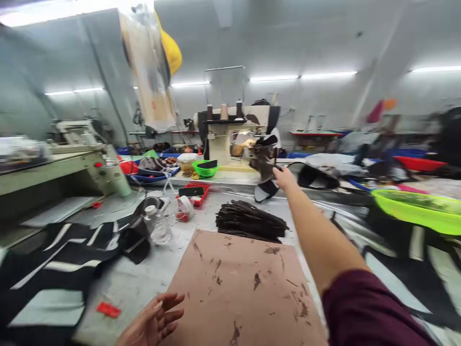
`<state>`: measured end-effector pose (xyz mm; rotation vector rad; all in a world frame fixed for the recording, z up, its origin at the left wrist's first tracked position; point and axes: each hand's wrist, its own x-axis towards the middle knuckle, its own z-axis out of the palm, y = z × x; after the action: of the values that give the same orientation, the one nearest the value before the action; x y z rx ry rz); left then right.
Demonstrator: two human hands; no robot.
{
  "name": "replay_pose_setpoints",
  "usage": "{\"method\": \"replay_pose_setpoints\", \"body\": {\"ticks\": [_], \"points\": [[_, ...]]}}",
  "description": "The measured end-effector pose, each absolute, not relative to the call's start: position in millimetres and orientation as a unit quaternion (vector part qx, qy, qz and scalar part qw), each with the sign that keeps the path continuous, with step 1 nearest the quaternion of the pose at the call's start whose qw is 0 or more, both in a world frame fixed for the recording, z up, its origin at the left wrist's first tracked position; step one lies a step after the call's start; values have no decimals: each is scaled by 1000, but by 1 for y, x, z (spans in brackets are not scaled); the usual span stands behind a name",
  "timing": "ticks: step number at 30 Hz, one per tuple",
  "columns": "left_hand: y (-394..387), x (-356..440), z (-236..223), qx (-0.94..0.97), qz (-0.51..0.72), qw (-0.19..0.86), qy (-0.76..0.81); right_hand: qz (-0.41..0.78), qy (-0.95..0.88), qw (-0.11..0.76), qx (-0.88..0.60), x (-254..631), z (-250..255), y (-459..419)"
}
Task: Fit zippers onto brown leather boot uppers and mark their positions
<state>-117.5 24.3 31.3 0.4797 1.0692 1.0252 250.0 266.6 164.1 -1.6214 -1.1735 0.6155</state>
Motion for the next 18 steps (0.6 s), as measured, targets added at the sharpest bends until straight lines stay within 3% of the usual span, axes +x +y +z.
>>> {"method": "replay_pose_setpoints", "body": {"ticks": [3, 6, 8, 12, 18], "points": [[25, -130, 48, 282, 483, 635, 533, 290, -534, 457, -649, 232, 105, 228], [36, -155, 64, 367, 494, 482, 623, 318, -589, 389, -632, 231, 40, 177], [48, -168, 70, 394, 505, 403, 654, 245, -677, 291, -630, 237, 11, 151], [80, -146, 67, 484, 467, 401, 622, 41, -772, 165, -613, 232, 6, 141], [123, -43, 39, 679, 299, 436, 509, -25, -764, 108, -635, 194, 28, 191]]}}
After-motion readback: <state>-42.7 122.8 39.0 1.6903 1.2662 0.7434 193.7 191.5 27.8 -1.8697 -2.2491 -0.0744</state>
